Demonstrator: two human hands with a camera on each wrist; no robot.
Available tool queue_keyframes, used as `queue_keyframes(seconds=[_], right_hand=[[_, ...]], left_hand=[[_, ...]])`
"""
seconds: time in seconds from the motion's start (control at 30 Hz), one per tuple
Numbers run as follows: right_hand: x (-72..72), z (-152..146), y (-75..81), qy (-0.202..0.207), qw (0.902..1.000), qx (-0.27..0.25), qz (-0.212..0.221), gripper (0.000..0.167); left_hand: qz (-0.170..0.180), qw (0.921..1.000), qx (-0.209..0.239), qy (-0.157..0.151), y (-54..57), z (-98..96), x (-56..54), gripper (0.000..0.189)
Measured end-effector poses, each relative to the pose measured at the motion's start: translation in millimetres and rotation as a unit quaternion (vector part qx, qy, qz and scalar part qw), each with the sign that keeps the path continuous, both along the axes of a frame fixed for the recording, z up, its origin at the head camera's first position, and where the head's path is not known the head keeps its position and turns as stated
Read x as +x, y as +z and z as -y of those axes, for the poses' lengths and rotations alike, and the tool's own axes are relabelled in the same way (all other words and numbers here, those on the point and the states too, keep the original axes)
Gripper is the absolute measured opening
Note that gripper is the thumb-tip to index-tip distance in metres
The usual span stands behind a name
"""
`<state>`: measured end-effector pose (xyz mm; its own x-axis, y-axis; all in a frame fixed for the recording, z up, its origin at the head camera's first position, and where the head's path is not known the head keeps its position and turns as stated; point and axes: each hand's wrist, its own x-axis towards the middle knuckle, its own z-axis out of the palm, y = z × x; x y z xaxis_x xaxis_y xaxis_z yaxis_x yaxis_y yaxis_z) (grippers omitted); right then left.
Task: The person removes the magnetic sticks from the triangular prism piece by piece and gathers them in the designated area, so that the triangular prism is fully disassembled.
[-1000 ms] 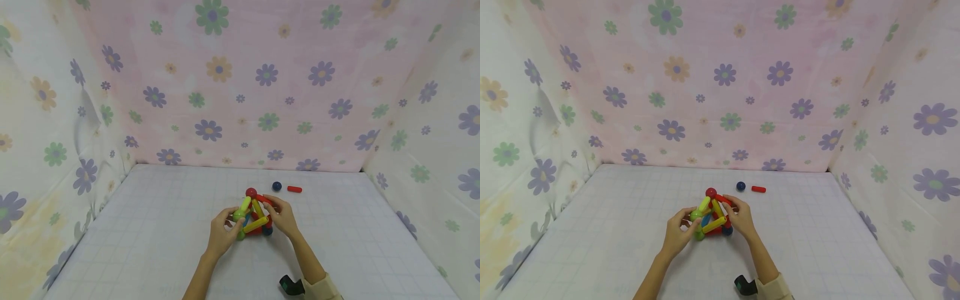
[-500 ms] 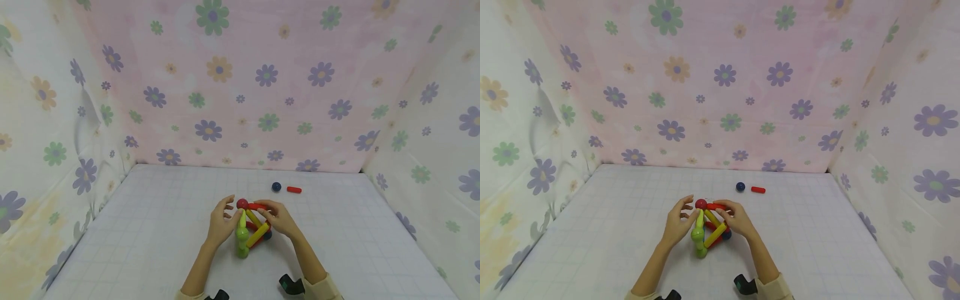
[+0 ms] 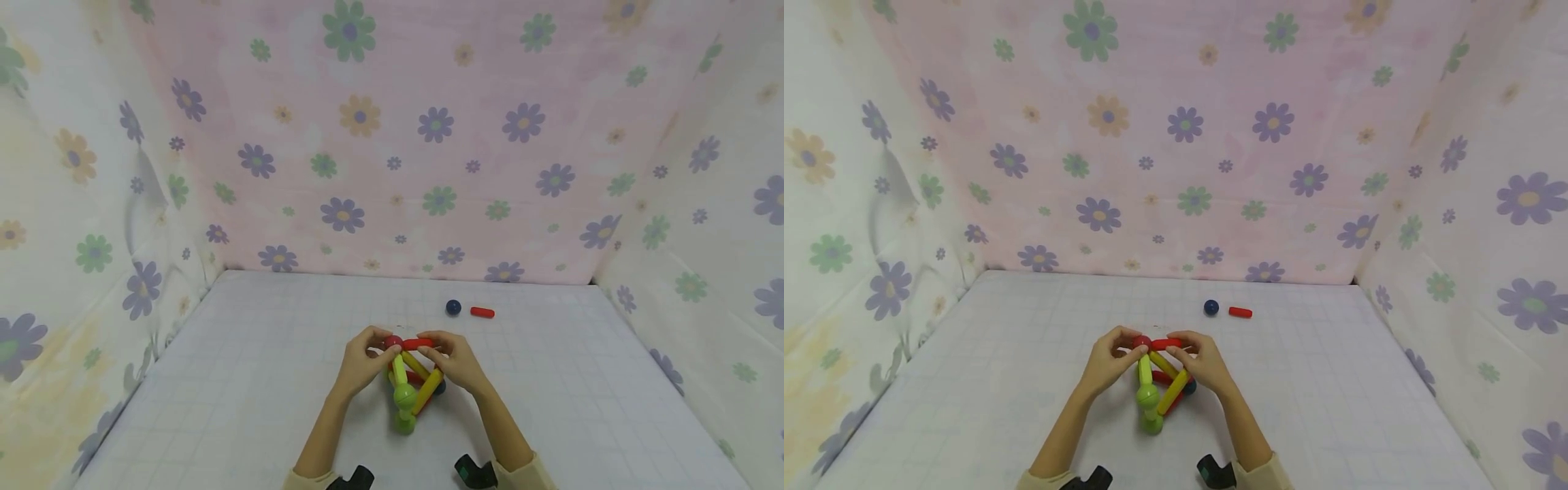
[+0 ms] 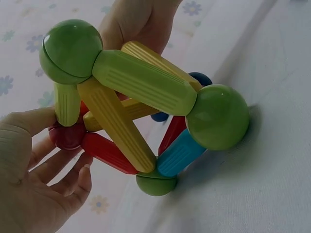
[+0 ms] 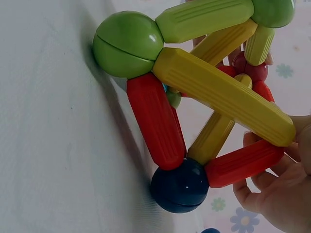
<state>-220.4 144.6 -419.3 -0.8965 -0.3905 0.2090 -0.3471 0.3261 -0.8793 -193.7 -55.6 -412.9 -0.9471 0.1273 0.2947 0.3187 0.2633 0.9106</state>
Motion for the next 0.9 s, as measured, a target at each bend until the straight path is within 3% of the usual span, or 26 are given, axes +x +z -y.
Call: queue_keyframes(seconds=[0.2,0.47,0.57,0.77,0.9], right_hand=[[3.7,6,2.7,-0.042,0.9973,0.004,-0.061,0.023],[-13.7,-2,-35.0,-0.127,0.9845,-0.013,-0.120,0.022],[-10.8,-5,-27.9,-0.139,0.9812,-0.020,-0.132,0.022],[-0.8,-16,-3.2,-0.121,0.9858,-0.014,-0.116,0.025],[-5.3,-28,-2.4,-0.128,0.9877,-0.011,-0.090,0.024]], left_hand=[[-0.006,0.9998,0.014,0.010,0.7,-2.0,0.4,0.022],[-0.009,0.9997,0.022,0.006,1.0,-2.3,0.8,0.022],[-0.005,0.9997,0.022,0.007,0.8,-2.6,1.2,0.022],[0.000,0.9995,0.030,0.006,0.6,-2.2,1.3,0.022],[-0.001,0.9994,0.034,0.005,0.3,-1.8,0.1,0.022]])
